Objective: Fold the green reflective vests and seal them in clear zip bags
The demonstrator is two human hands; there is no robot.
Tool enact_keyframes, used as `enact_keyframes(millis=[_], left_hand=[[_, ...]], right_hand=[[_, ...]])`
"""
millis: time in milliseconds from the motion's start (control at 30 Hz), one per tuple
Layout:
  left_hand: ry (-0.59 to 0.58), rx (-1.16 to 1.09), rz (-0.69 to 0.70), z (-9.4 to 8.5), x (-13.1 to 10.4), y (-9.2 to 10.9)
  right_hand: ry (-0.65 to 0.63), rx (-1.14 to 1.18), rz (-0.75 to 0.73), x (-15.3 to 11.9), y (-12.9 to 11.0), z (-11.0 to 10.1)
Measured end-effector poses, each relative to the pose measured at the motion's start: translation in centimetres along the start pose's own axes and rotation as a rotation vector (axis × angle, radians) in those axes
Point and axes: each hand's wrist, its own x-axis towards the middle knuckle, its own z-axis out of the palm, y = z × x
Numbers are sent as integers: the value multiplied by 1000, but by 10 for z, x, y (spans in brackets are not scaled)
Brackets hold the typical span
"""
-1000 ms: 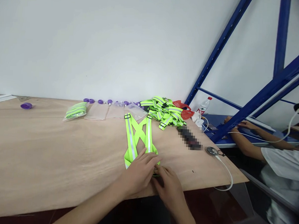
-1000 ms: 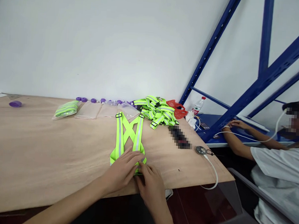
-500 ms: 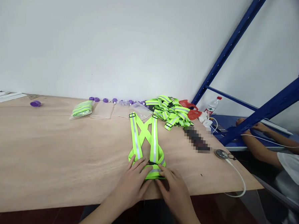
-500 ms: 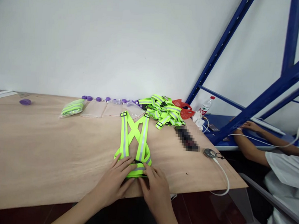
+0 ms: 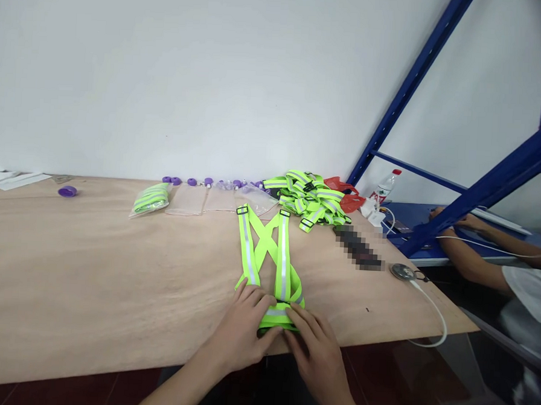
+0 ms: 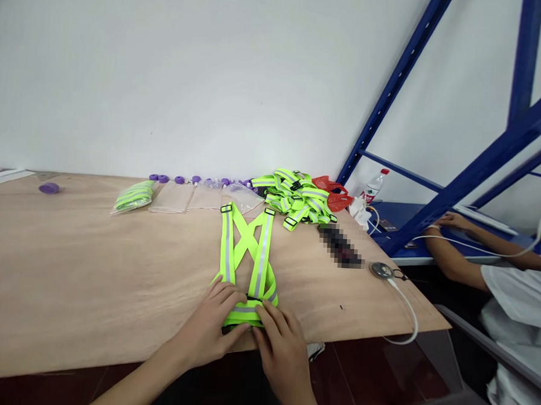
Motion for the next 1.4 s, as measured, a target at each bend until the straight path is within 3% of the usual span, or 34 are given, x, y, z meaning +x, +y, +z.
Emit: enact_keyframes(millis=[333,500,867,1167,1400], left_hand=[[-74,21,169,6,-6,0],[-75,85,204,6,-8,1],[-85,180,228,8,-23,4],[0,368,247,10,-42,2],[35,345,311,7,-44,2]], right_hand=[[107,-115,-67,-33,-8,-6],[99,-138,-68,-37,-7,-6],[63,-165,-100,-38,0,-8],[113,-138,-114,-29,-8,-13],[80,-130,-130,-18,-16,-22]])
